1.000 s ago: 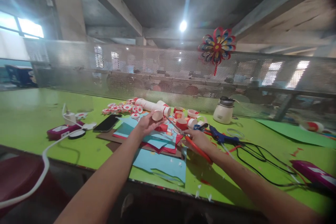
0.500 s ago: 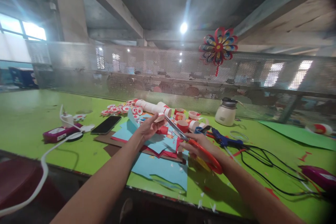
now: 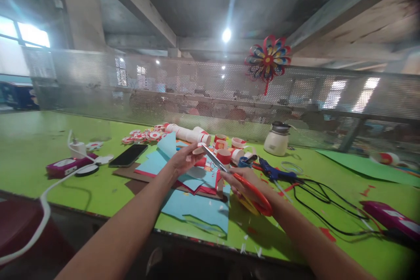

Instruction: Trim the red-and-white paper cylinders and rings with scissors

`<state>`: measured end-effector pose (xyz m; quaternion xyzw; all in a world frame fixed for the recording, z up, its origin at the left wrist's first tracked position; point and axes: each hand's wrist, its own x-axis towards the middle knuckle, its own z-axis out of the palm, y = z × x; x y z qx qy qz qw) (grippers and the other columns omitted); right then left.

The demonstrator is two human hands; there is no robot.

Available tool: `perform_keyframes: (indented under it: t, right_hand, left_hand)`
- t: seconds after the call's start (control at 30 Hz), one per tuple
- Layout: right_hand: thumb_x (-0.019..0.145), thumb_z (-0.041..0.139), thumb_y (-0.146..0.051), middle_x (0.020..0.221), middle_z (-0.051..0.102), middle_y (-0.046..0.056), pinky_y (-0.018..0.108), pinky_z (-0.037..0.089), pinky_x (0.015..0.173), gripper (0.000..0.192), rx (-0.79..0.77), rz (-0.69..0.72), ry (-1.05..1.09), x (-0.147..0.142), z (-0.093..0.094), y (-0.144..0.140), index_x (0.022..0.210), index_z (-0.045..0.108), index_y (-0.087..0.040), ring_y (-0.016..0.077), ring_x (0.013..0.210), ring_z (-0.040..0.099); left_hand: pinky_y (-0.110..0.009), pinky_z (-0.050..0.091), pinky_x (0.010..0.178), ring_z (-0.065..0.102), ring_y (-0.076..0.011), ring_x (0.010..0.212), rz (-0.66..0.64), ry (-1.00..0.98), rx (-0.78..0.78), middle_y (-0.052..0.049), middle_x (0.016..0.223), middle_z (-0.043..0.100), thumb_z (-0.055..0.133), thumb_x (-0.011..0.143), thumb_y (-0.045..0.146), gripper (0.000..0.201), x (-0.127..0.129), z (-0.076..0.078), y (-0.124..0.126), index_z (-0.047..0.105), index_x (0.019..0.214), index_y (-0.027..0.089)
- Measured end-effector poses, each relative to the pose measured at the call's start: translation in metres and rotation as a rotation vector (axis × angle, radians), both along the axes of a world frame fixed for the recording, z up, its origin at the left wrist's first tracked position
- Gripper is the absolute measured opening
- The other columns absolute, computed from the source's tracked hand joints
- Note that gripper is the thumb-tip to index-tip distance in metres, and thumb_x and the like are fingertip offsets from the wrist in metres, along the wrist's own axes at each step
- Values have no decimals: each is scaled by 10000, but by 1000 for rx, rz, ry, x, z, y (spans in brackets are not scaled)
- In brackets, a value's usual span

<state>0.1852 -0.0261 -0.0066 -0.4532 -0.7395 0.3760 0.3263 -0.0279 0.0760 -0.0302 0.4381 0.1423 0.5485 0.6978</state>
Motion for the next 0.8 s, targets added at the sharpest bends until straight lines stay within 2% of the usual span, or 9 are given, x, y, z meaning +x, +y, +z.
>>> perform_keyframes:
  t: [0.13, 0.27, 0.43, 0.63, 0.8]
  right_hand:
    - [786, 524, -518, 517, 401, -55, 210, 319, 406, 343, 4, -8, -12, -1, 0, -1, 718, 551, -184, 90, 431, 383]
    - [775, 533, -517, 519, 380, -59, 206, 319, 406, 329, -34, -23, 11, -1, 0, -2, 707, 537, -195, 96, 448, 386]
    - [763, 549, -511, 537, 391, -59, 210, 326, 410, 328, -15, -36, 22, 1, -3, 2, 690, 513, -193, 90, 442, 382]
    - [784, 528, -518, 554, 417, -49, 205, 325, 423, 343, 24, -65, -36, -1, 1, 1, 737, 572, -181, 88, 460, 389]
    - [807, 493, -543, 569, 501, -33, 190, 330, 424, 370, 36, -13, 29, 1, -1, 0, 736, 572, -189, 89, 479, 406]
  left_hand:
    - [-261, 491, 803, 620, -163, 817, -13, 0, -34, -99, 834, 666, 522, 824, 170, 177, -2, 4, -4, 660, 860, 65]
    - [-299, 503, 737, 622, -208, 841, -43, -31, -42, -129, 862, 667, 511, 782, 181, 207, -5, 8, -6, 657, 863, 60]
    - [-311, 514, 691, 635, -211, 770, -37, -39, -17, -124, 777, 674, 499, 744, 149, 197, -5, 6, -4, 661, 805, 54]
    - [-338, 511, 820, 643, -245, 901, 26, 39, -48, -160, 922, 683, 525, 793, 148, 228, -5, 4, -2, 646, 940, 23]
    - [-366, 536, 762, 647, -281, 899, 67, 28, -127, -189, 952, 673, 538, 810, 231, 279, -6, 6, -2, 621, 988, 31]
